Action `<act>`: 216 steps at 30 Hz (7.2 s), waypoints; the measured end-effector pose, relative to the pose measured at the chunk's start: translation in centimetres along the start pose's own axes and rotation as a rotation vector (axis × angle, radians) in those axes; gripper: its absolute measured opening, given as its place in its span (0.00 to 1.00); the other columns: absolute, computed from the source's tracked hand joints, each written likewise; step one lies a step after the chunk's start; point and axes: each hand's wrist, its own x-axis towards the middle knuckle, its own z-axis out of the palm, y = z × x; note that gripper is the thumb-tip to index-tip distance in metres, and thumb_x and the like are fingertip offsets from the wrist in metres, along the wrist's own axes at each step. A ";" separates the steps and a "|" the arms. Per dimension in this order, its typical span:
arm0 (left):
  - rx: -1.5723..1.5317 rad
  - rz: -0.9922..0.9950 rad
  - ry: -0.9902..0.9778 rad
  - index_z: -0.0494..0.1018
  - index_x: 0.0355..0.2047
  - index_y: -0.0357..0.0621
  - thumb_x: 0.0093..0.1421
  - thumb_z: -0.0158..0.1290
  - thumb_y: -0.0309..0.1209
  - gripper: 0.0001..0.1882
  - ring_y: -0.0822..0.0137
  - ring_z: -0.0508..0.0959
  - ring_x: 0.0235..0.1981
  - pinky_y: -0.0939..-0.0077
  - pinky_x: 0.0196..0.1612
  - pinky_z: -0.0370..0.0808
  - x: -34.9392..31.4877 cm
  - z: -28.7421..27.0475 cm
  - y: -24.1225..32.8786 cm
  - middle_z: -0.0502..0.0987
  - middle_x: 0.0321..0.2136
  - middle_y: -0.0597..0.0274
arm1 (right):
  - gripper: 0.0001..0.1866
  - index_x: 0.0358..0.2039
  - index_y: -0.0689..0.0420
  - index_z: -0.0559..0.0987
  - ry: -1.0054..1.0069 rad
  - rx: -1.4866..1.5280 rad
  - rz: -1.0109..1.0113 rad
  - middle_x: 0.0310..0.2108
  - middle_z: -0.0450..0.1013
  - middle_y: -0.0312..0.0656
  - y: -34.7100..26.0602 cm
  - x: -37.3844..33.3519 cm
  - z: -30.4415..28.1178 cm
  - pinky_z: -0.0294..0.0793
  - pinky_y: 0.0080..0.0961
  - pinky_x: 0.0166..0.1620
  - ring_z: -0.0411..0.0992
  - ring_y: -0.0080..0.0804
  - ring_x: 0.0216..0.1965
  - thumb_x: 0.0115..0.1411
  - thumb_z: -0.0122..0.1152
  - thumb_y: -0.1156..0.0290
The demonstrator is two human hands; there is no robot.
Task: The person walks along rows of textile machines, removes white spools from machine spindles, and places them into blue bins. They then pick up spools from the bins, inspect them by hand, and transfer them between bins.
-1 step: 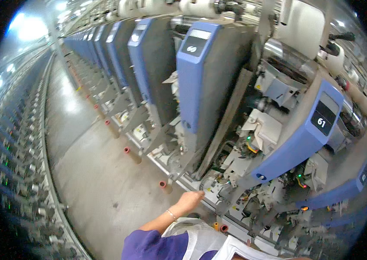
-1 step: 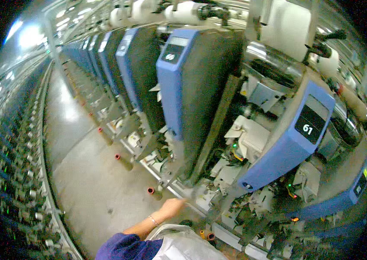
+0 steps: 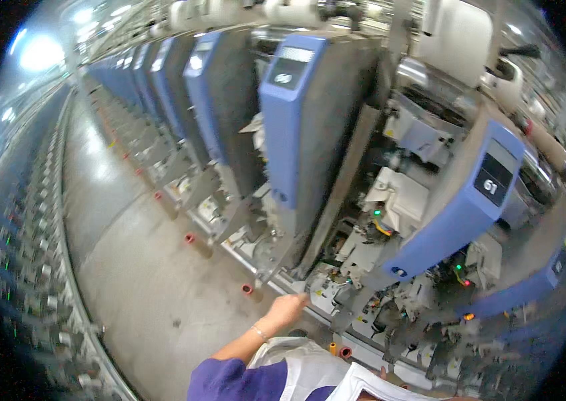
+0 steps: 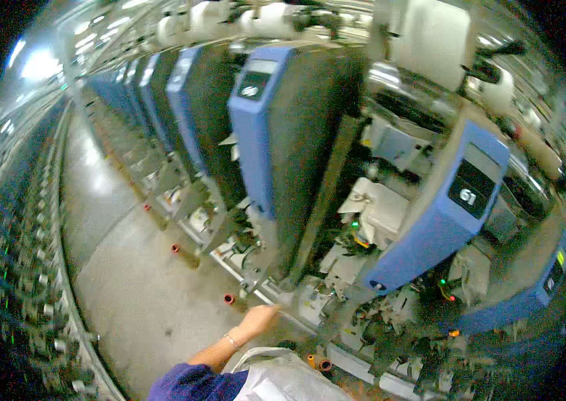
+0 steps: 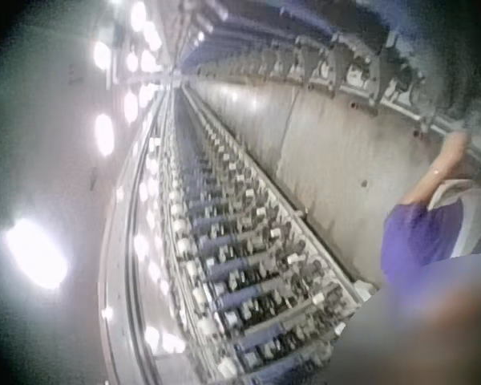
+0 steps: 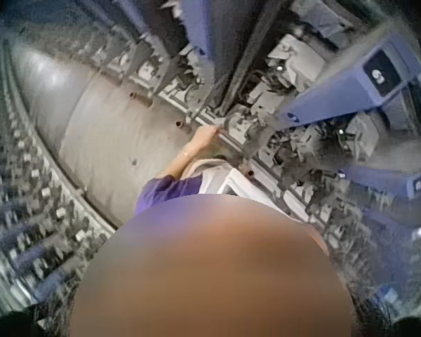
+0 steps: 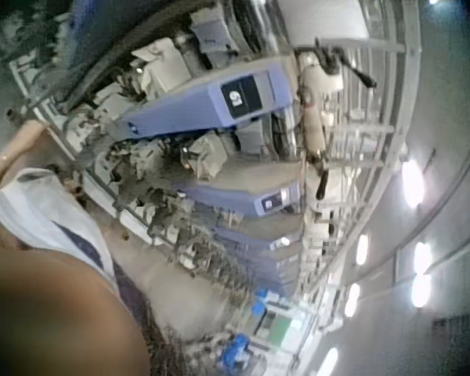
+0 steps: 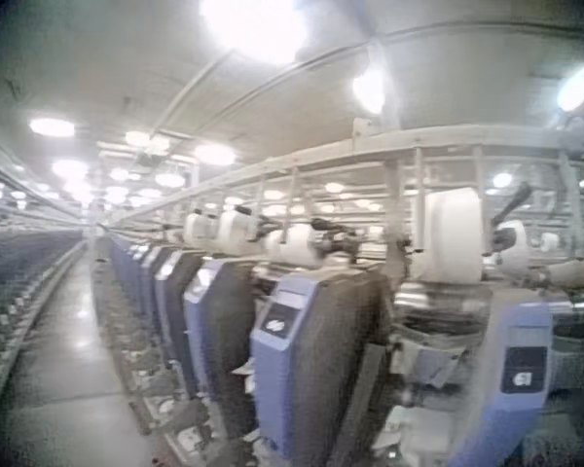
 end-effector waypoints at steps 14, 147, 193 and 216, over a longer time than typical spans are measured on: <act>-0.007 -0.068 -0.077 0.72 0.35 0.52 0.53 0.50 0.38 0.10 0.49 0.76 0.27 0.58 0.30 0.72 2.9 1.0 -4.3 0.76 0.23 0.54 | 0.09 0.30 0.57 0.74 0.038 -0.139 0.200 0.21 0.72 0.36 -13.9 -12.0 -22.6 0.71 0.25 0.29 0.72 0.25 0.25 0.51 0.52 0.67; -0.732 0.498 0.630 0.68 0.29 0.40 0.55 0.46 0.24 0.02 0.69 0.76 0.31 0.78 0.31 0.71 37.6 -23.6 47.3 0.74 0.29 0.61 | 0.09 0.24 0.57 0.75 0.810 -0.121 -0.057 0.21 0.72 0.43 8.3 -9.3 -21.3 0.70 0.31 0.28 0.72 0.38 0.25 0.53 0.54 0.64; -0.991 0.661 0.041 0.71 0.39 0.39 0.58 0.50 0.35 0.13 0.83 0.52 0.13 0.86 0.14 0.50 29.8 -26.3 48.2 0.56 0.13 0.77 | 0.07 0.20 0.63 0.74 1.019 0.520 0.587 0.16 0.71 0.39 19.6 -32.4 9.5 0.70 0.20 0.22 0.71 0.24 0.17 0.53 0.52 0.76; -0.497 0.113 -0.963 0.69 0.29 0.45 0.59 0.47 0.41 0.12 0.76 0.65 0.20 0.78 0.24 0.63 3.7 6.8 22.7 0.69 0.21 0.67 | 0.19 0.26 0.58 0.76 0.501 0.833 0.685 0.18 0.72 0.39 14.4 -34.2 6.8 0.68 0.27 0.21 0.69 0.27 0.16 0.56 0.50 0.54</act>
